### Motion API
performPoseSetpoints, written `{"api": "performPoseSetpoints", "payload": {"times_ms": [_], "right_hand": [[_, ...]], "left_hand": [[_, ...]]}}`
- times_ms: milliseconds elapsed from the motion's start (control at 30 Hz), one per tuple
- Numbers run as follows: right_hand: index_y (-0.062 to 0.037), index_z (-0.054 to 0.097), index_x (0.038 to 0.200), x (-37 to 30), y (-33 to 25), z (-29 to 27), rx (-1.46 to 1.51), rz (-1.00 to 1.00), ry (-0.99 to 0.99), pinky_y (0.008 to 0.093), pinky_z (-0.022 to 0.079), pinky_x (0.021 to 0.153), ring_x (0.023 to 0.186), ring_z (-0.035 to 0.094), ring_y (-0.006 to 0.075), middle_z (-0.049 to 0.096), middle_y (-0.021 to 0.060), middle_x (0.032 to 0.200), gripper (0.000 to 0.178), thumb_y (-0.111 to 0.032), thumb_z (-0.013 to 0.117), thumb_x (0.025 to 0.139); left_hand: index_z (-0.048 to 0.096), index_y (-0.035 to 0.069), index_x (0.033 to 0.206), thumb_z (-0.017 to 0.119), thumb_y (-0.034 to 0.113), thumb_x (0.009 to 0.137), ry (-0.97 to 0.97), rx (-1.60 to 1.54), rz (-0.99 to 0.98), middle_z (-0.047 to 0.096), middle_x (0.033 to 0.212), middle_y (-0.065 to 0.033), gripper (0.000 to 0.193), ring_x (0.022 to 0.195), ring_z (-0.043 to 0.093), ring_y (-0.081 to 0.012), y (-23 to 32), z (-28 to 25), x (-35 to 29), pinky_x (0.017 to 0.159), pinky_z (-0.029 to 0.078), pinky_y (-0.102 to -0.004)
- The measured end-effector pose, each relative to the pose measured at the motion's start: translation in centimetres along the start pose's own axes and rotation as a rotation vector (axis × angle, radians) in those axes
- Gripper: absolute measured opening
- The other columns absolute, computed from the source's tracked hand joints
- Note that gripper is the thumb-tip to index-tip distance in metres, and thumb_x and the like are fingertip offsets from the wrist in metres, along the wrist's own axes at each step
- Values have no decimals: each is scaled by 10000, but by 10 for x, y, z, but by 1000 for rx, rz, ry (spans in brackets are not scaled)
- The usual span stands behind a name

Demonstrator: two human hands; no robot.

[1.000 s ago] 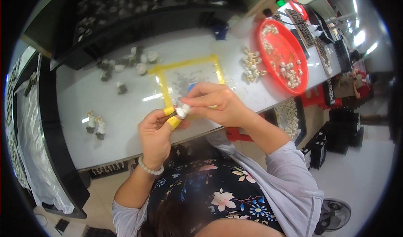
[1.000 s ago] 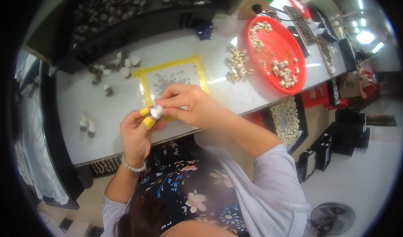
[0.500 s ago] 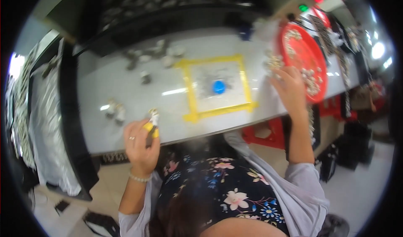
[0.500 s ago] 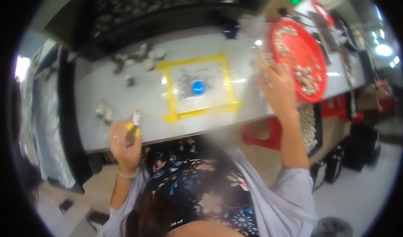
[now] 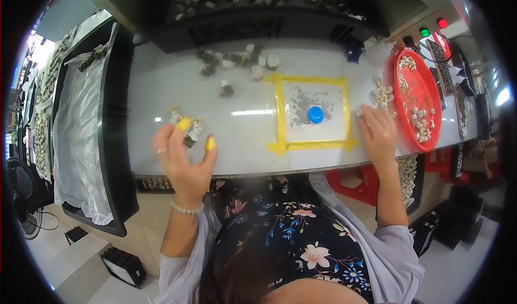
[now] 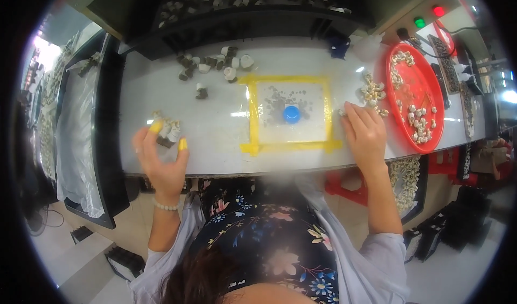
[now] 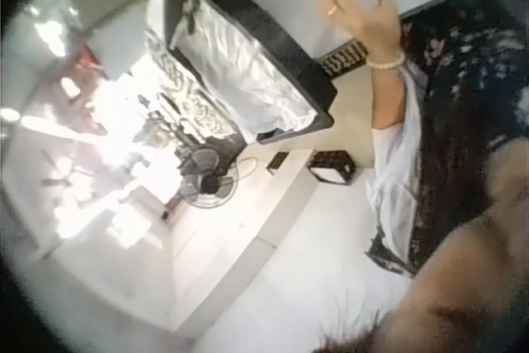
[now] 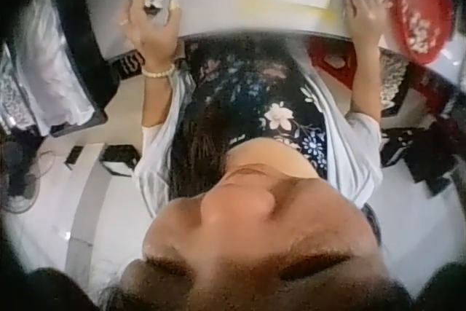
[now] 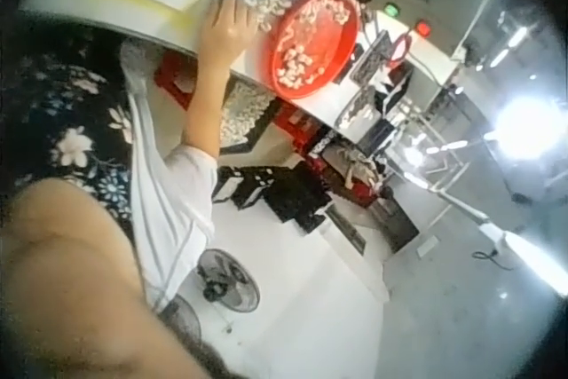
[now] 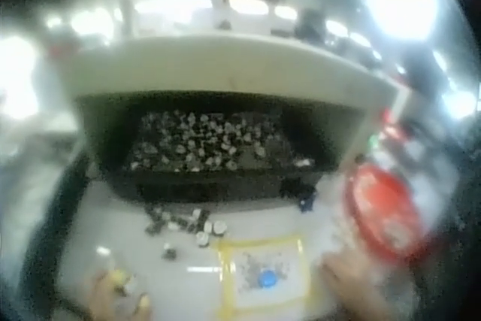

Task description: The person assembles small white plastic components and blue circular pieces by applying adhesive from an adhesive bottle and an adhesive tray, then joining the pieces together by hand.

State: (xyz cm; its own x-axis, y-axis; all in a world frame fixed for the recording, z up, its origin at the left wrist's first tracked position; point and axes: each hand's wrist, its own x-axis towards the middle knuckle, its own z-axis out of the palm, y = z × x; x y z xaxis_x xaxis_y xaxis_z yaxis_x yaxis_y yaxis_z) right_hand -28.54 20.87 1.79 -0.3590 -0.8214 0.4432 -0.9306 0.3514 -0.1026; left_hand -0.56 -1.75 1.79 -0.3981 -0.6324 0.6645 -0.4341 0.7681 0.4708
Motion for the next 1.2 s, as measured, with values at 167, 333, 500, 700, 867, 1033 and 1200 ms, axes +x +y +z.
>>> {"api": "performPoseSetpoints", "payload": {"times_ms": [167,333,500,700,867,1033,1200], "right_hand": [[8,641,935,-8,1,3,74,-18,46,374,471,680,792,589,280,641,113,883,227,-23,672,712],[2,653,953,-3,-5,-2,250,108,-24,332,481,659,774,602,265,637,121,860,245,-9,688,711],[-15,661,949,21,-25,-4,465,66,-79,316,488,659,782,603,247,627,112,866,242,-20,703,710],[-29,664,933,51,-39,-1,445,-213,-225,328,490,666,760,589,251,596,91,860,195,-68,687,743],[-30,647,895,57,-42,1,311,-328,-285,333,485,683,763,577,246,568,89,821,172,-41,639,724],[-32,628,877,61,-46,0,250,-337,-365,333,481,693,773,569,243,541,89,800,198,-16,607,681],[-29,673,902,58,-45,1,502,-155,-294,327,480,666,755,588,246,596,102,829,186,-25,676,716]], "left_hand": [[548,-21,1087,650,79,766,-411,-73,-17,540,1073,-209,352,1004,528,-359,16,38,42,835,440,-396],[546,-22,1064,625,37,762,-551,74,70,550,981,-225,318,927,541,-359,2,63,46,781,452,-390],[538,-39,1079,591,-39,786,-625,-338,-258,591,988,-203,298,884,600,-291,29,52,36,768,484,-320],[545,-61,1089,607,-75,816,-614,-1392,-828,618,987,-121,280,856,637,-199,50,49,-4,784,525,-311],[549,-54,1096,615,-38,829,-638,-1472,-934,630,977,-128,275,822,641,-199,58,54,-17,757,525,-299],[573,-41,1079,612,-31,836,-623,-1542,-1003,634,968,-122,247,808,641,-192,61,60,-22,747,525,-297],[582,-42,1078,606,-40,837,-595,-1589,-1024,640,968,-125,242,827,646,-204,65,63,-21,763,531,-305]]}}
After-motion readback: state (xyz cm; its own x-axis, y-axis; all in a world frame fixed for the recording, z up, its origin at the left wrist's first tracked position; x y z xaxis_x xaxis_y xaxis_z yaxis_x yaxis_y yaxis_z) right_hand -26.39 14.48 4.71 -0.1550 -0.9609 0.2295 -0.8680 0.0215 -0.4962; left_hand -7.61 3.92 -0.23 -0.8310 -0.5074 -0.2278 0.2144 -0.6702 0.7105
